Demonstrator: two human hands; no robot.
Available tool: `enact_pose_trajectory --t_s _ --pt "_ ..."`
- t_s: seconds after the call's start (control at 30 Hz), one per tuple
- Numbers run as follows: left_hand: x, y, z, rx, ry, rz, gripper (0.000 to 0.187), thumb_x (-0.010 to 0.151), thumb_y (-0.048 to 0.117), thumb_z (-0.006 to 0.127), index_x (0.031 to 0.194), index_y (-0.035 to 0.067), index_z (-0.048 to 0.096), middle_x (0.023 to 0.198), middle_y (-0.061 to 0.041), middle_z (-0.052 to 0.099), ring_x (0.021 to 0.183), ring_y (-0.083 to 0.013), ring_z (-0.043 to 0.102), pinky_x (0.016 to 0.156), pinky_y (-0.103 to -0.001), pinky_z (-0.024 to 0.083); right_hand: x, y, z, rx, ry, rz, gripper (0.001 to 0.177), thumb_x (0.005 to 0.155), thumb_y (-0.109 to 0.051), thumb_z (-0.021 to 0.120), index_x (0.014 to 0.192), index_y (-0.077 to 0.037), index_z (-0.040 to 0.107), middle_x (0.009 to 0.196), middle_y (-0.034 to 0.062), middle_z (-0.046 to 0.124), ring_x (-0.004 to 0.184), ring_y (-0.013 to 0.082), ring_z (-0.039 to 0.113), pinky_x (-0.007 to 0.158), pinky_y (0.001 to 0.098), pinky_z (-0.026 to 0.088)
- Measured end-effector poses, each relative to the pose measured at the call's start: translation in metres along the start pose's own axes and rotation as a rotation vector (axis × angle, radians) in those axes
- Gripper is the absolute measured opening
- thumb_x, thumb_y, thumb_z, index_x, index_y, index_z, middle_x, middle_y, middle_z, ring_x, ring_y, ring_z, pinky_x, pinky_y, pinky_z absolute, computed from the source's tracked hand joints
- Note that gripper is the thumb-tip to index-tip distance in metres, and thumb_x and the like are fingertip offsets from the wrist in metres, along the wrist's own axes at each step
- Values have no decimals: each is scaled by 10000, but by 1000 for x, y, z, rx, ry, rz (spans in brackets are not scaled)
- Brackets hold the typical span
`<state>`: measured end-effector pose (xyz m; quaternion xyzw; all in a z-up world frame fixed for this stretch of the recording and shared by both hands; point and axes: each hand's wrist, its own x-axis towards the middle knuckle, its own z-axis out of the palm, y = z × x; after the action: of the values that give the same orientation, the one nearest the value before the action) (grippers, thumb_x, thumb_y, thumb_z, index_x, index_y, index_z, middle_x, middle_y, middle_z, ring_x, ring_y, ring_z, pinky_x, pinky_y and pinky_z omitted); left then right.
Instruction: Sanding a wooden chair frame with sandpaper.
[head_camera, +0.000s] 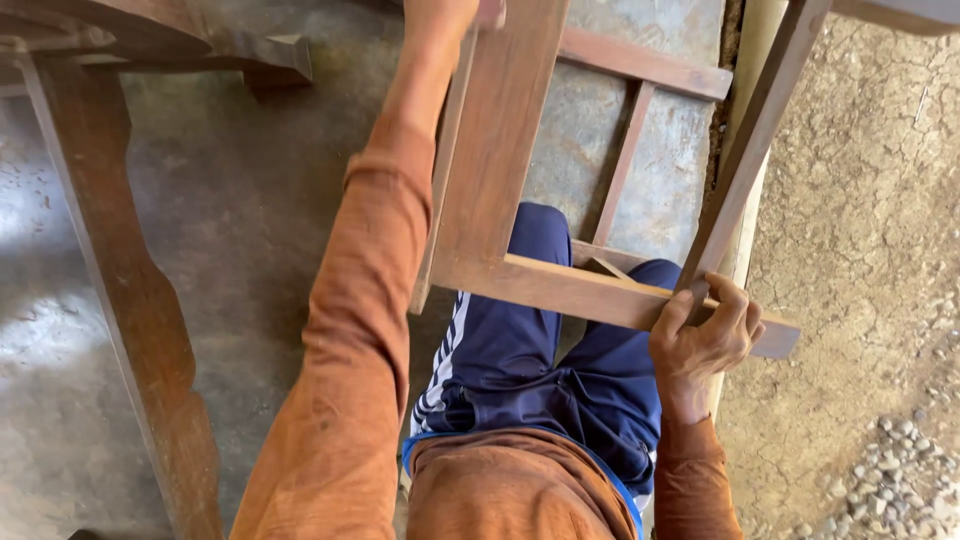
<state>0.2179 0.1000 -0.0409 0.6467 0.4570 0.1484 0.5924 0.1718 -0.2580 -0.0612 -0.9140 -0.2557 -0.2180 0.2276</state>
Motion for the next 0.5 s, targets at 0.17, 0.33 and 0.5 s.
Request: enact_pose_trajectory --t_s 0.17,0.33,0.5 --pt "11 -9 2 -195 -64 87 271 794 261 585 663 25 602 541 -49 604 397 -138 579 329 -268 480 5 -9 -8 -7 -141 134 224 819 -49 541 1037 -14 576 847 93 586 748 243 465 825 362 356" --pt "-2 -6 -3 -213 -118 17 258 812 284 569 749 34 586 584 -55 604 427 -128 576 330 -263 488 10 -16 -13 -15 -194 146 247 851 -47 520 1093 -9 549 840 106 568 785 246 461 829 376 346" --pt "-14 2 -6 -216 -204 -30 269 835 314 547 860 47 566 639 -62 605 467 -115 572 333 -257 499 1 -8 -10 7 -175 178 279 810 -33 541 1088 -11 557 876 121 574 806 265 463 838 381 356"
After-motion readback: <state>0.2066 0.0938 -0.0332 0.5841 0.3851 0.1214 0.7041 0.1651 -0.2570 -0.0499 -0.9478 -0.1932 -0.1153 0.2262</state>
